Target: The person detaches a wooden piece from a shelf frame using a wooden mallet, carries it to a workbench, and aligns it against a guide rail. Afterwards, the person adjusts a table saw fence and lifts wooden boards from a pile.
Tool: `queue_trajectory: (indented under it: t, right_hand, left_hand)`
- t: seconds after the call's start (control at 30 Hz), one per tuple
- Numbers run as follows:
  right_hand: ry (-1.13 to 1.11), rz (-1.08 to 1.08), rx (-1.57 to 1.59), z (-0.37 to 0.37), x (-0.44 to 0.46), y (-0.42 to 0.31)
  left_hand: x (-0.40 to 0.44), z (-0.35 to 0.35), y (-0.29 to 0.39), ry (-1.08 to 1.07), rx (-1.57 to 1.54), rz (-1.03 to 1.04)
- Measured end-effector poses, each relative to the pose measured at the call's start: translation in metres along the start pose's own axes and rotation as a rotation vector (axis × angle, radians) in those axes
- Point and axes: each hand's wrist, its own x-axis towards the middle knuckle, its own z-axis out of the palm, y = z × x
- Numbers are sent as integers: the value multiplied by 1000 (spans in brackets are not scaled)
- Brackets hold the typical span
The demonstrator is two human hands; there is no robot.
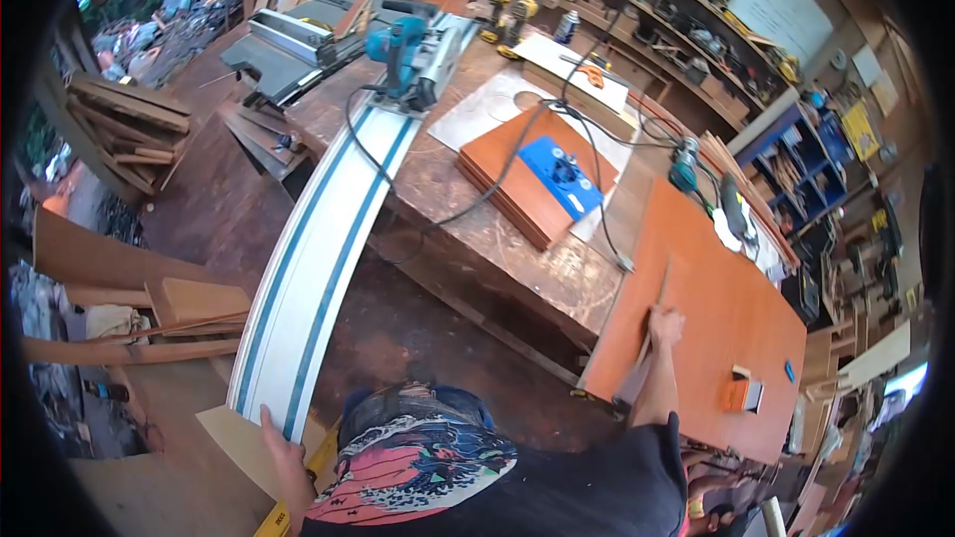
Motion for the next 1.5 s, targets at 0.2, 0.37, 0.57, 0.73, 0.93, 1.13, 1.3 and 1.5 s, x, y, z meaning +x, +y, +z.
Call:
queue_trajectory:
  t: [0.2,0.37,0.57,0.73,0.93,1.13,1.3,1.5]
  right_hand:
    - [200,69,-177,-27,-34,-36]
    - [523,-148,56,-43,-81,-83]
    - [635,-614,367,-35,-194,-199]
    - [379,-889,625,16,-325,-307]
    - [-304,-903,740,82,-463,-389]
    - [-712,-452,774,156,-541,-423]
    - [-705,-507,822,186,-548,-430]
    - [-708,-448,912,184,-548,-433]
  left_hand:
    - [-17,18,12,148,7,-4]
    - [-18,25,31,124,15,59]
    - [15,6,60,90,205,185]
    - [38,16,102,45,30,7]
    - [73,-14,111,-15,171,-209]
    - [99,-59,101,-113,246,-228]
    - [67,-17,110,-166,53,-201]
    - [69,-35,124,61,284,59]
